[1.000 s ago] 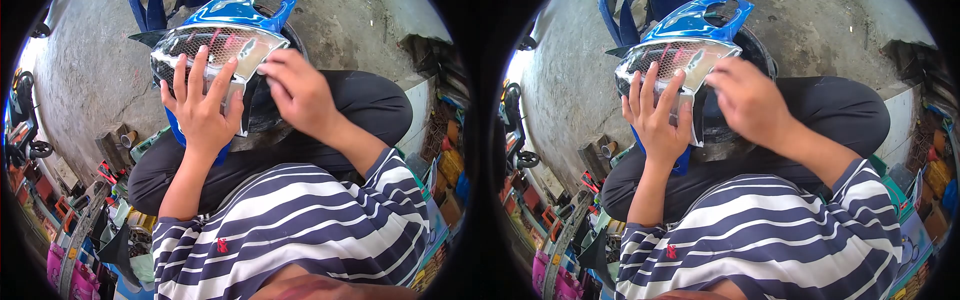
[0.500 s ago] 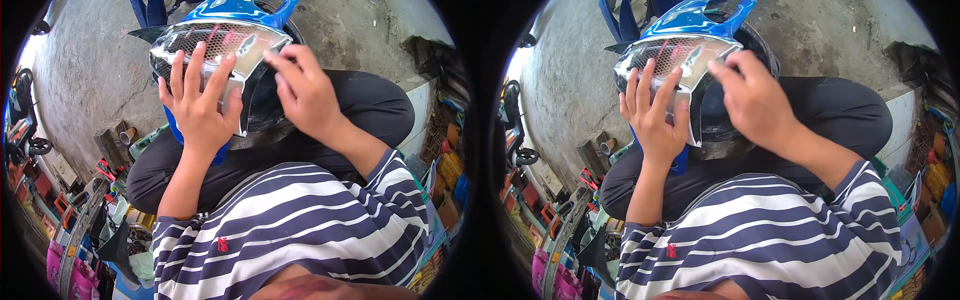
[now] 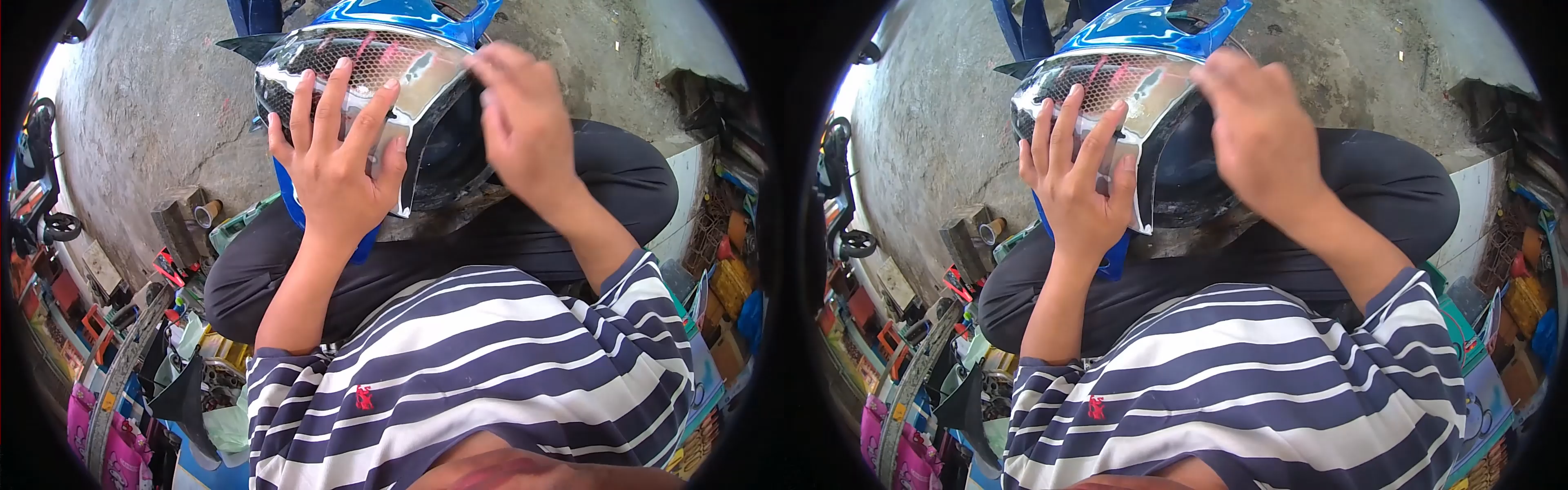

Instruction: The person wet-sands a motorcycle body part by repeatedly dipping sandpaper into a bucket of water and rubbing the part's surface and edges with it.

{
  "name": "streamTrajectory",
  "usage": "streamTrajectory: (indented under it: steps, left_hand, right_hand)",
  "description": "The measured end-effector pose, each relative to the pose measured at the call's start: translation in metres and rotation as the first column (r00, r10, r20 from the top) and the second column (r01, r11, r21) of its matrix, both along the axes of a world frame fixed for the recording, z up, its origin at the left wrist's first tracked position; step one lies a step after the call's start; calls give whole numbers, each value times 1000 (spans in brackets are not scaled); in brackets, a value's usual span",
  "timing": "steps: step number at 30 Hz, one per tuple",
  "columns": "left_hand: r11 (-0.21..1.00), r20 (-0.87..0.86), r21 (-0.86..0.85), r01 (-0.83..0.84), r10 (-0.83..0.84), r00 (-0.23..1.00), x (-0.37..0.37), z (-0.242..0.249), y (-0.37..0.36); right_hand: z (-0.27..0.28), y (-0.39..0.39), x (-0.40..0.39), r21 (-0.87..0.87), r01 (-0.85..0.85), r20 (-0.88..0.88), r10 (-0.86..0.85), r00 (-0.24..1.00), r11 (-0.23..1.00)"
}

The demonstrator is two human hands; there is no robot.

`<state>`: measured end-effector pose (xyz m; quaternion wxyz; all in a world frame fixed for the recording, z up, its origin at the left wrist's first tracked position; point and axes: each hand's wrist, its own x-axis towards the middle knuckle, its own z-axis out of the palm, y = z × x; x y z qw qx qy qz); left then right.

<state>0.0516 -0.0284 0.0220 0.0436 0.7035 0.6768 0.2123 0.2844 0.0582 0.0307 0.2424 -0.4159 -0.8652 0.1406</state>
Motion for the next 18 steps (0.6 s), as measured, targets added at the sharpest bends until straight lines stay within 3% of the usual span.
streamTrajectory:
  steps: [2, 6, 11, 13, 16, 18]
  left_hand:
    - [1000, -7, 3, 1, -1, 1000, 2, 0, 0]
    - [1000, -11, 14, 6, -6, 1000, 2, 0, 0]
    - [1000, -25, 23, 5, -4, 1000, 4, -1, 0]
    - [1000, -32, 20, 6, -6, 999, 4, 0, -1]
    - [1000, -31, 22, 7, -6, 999, 5, 1, -2]
    - [1000, -28, 24, 0, 1, 1000, 4, 0, -1]
  right_hand:
    - [10, -22, -15, -134, -29, -34, 25, 999, 991]
    - [-9, 5, 2, 7, -5, -90, 6, 996, 1000]
    - [5, -29, -14, -135, -91, -108, 76, 991, 987]
    - [-1, -14, -7, -49, -52, -82, 48, 995, 997]
    - [-9, -2, 0, -156, 56, -168, -82, 982, 986]
    - [0, -25, -15, -167, -37, -185, 6, 983, 985]
